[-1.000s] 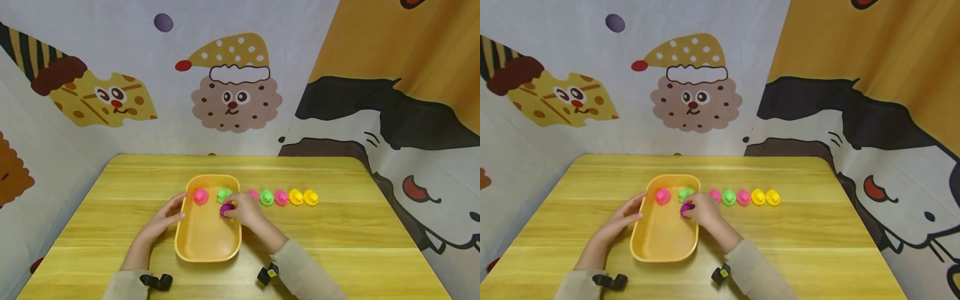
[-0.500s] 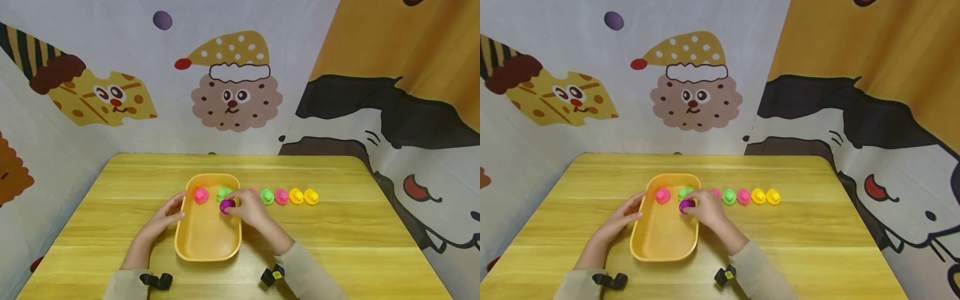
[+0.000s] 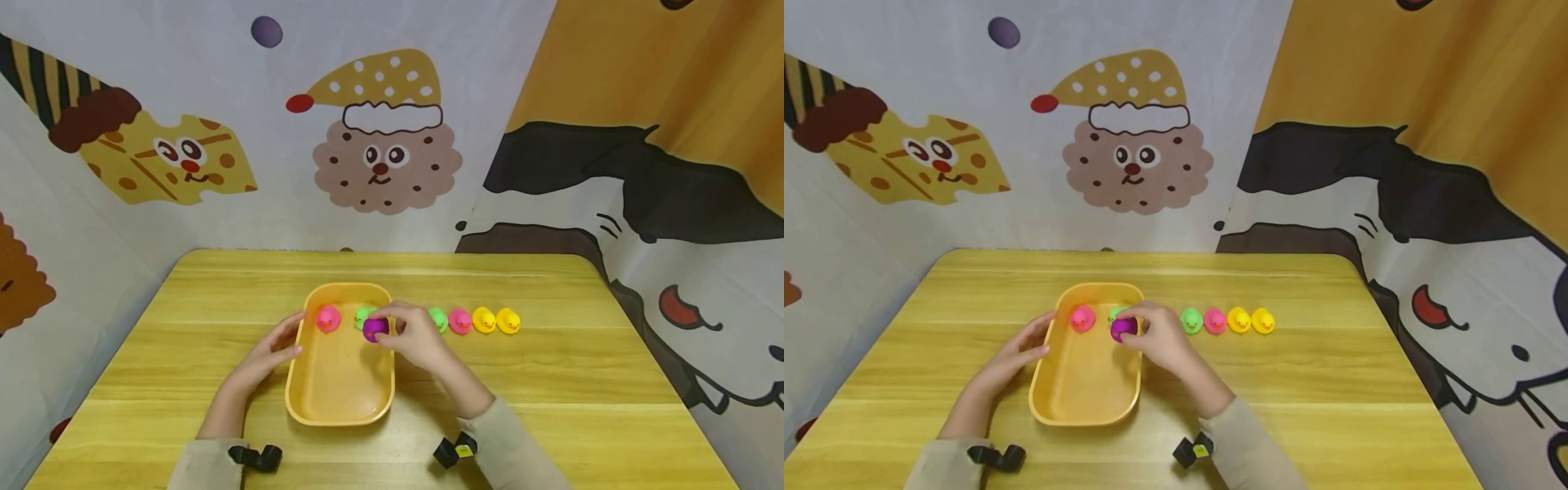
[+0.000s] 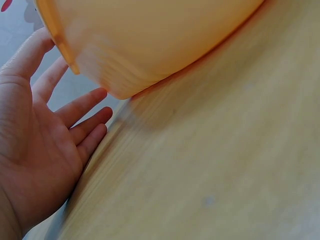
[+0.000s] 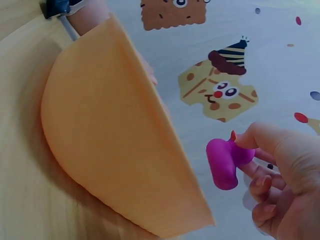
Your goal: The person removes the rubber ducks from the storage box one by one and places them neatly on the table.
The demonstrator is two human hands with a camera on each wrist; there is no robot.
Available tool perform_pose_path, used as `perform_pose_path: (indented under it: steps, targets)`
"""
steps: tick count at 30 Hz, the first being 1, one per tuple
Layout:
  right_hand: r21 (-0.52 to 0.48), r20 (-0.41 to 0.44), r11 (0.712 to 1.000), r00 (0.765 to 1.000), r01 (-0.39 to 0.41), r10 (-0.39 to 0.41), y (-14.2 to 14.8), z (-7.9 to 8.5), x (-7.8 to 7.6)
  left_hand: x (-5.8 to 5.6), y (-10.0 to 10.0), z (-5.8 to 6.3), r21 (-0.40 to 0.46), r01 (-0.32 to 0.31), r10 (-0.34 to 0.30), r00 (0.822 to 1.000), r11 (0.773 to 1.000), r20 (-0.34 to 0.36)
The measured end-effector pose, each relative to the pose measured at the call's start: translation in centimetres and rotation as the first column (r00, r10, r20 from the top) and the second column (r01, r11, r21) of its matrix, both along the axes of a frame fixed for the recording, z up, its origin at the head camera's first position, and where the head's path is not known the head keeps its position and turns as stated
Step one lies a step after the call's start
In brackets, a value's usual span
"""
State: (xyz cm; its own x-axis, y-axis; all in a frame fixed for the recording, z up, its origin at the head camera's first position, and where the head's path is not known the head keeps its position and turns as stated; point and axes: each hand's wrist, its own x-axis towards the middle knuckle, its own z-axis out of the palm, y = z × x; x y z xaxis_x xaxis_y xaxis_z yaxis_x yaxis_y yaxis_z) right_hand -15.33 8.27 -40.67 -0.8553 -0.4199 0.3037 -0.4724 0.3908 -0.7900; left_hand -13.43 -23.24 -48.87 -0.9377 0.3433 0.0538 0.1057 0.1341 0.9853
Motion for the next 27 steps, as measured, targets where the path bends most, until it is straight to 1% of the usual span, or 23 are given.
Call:
perform_pose_path:
  steps: [6,13,14,17,20,21,22,24,27]
  targets:
    - [-0.099,0.016,0.994,0.999,-0.04,0.042,0.8,0.5,0.3,0.0,0.1,0.1,0.0,-0.001,0.001,1.0,1.0,0.005]
    - [-0.149,0.059,0.988,0.997,-0.037,0.047,1.8,1.0,0.4,0.1,0.1,0.2,0.0,-0.001,0.001,1.0,1.0,0.005]
    - [-0.153,0.068,0.988,0.997,-0.038,0.049,1.9,1.5,0.7,0.1,0.1,0.2,0.001,0.0,0.0,1.0,1.0,0.005]
    - [-0.163,0.068,0.986,0.996,-0.038,0.049,2.5,1.8,0.8,0.1,0.1,0.2,0.002,-0.002,0.002,1.0,1.0,0.008]
    - [-0.163,0.075,0.986,0.996,-0.029,0.041,2.9,3.0,1.4,0.1,0.1,0.0,0.003,-0.002,0.002,1.0,1.0,0.011]
    - [-0.168,0.068,0.985,0.997,-0.032,0.044,3.1,3.0,1.4,0.1,0.0,0.0,0.003,-0.003,0.003,1.0,1.0,0.012]
    - [-0.175,0.064,0.984,0.997,-0.036,0.048,3.2,3.4,1.6,0.1,0.0,-0.1,0.004,-0.002,0.002,1.0,1.0,0.012]
    - [-0.177,0.059,0.983,0.997,-0.037,0.048,3.5,3.8,1.7,0.1,0.0,-0.1,0.004,0.0,0.0,1.0,1.0,0.01]
    - [-0.176,0.046,0.984,0.998,-0.035,0.044,4.4,3.0,1.2,0.1,0.0,-0.1,0.005,0.0,0.0,1.0,1.0,0.008]
